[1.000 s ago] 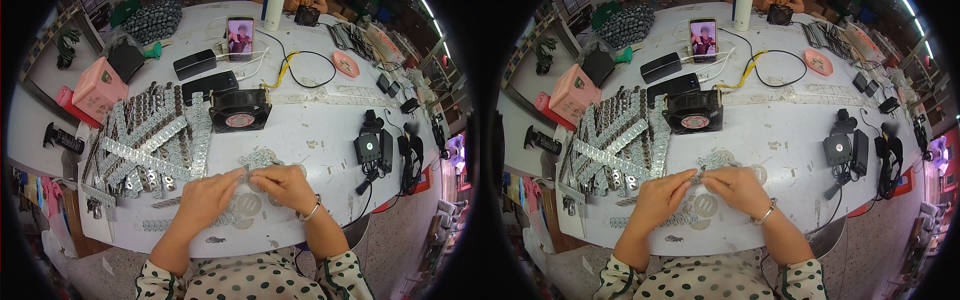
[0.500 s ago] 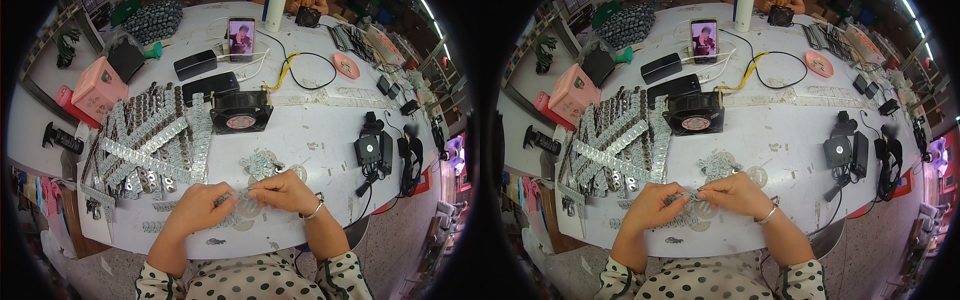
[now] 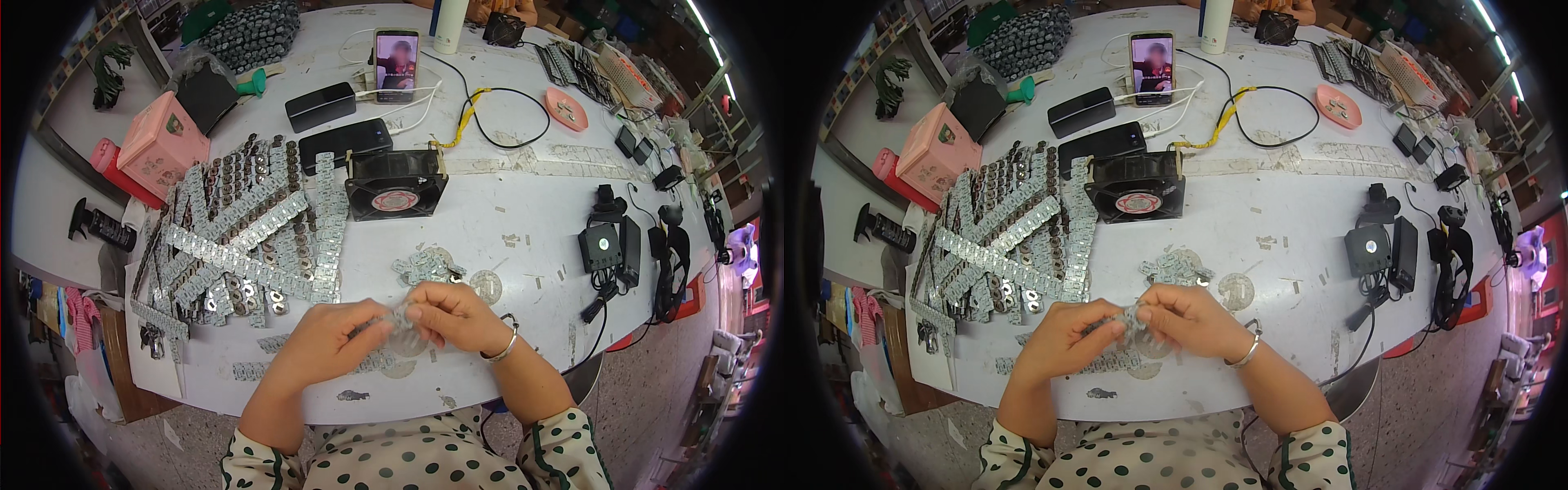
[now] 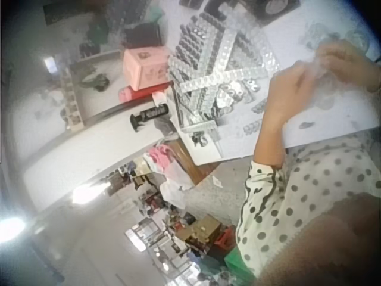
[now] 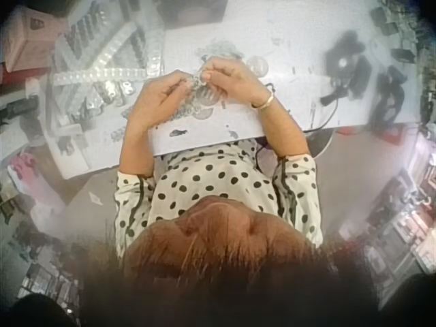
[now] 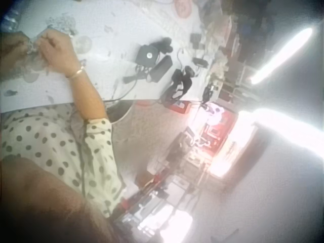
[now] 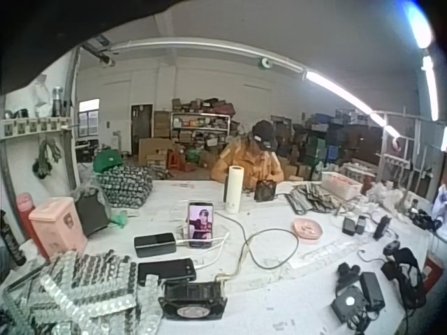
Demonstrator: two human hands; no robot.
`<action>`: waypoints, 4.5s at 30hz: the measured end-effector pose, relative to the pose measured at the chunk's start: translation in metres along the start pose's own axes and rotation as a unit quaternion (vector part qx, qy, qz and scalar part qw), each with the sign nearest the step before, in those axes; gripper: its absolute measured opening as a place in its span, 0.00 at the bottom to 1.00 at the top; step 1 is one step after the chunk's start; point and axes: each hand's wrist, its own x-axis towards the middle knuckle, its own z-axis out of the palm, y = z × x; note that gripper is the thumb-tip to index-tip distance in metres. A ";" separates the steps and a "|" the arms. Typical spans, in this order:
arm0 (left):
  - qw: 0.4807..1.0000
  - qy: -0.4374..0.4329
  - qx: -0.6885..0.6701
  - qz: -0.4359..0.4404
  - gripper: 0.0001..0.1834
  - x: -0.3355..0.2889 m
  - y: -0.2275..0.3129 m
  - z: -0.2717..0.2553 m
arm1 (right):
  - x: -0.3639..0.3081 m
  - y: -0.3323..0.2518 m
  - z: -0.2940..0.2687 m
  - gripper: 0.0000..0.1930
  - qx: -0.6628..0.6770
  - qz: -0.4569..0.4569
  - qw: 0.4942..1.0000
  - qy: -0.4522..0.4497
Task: Assembling small metallic strips with circular base components.
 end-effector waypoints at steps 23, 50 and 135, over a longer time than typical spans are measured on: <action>0.909 0.249 0.308 0.132 0.07 0.015 -0.016 0.029 | 0.011 0.015 0.016 0.10 -0.259 -0.112 0.928 0.242; 0.897 0.213 0.383 0.051 0.11 0.014 -0.009 0.024 | 0.004 0.006 -0.010 0.11 -0.426 -0.084 0.856 0.280; 0.888 0.282 0.332 0.149 0.09 0.024 -0.015 0.040 | 0.012 0.011 0.019 0.09 -0.047 -0.031 0.969 0.242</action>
